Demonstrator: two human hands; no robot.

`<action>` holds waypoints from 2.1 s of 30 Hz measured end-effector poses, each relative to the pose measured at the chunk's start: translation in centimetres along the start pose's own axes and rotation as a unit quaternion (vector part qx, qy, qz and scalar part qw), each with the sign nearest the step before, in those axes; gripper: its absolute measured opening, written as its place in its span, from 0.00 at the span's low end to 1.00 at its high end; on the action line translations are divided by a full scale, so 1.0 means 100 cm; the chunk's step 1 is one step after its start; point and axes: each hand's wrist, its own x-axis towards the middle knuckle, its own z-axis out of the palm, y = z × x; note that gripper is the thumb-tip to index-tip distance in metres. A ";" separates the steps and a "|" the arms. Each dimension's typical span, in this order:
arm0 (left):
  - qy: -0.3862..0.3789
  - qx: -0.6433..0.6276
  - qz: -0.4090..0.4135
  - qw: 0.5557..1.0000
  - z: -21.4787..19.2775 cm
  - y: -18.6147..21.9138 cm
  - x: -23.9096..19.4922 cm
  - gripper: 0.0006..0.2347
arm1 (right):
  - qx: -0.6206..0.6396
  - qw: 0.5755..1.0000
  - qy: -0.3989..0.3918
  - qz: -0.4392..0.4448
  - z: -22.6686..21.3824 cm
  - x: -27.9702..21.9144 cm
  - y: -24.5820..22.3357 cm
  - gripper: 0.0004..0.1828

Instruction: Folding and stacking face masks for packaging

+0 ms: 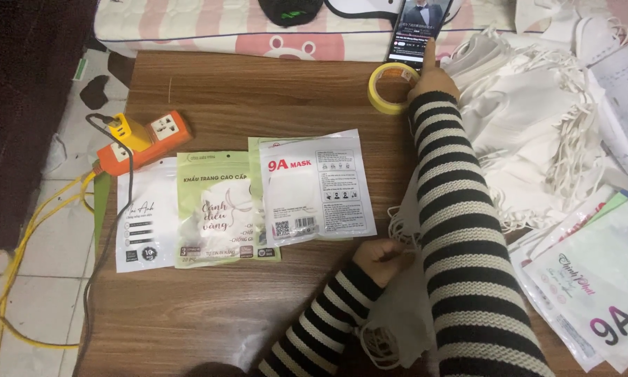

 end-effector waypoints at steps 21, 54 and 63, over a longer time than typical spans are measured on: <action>0.016 -0.041 0.175 0.983 -0.021 -0.061 0.040 0.06 | 0.190 0.935 0.045 -0.296 -0.050 -0.173 0.057 0.14; 0.158 0.036 0.118 0.980 -0.016 -0.038 -0.084 0.13 | -0.164 0.977 -0.031 -0.135 -0.044 -0.309 0.111 0.42; 0.091 0.057 0.120 0.987 -0.013 -0.033 -0.092 0.14 | 0.045 0.988 0.055 -0.134 -0.046 -0.305 0.123 0.13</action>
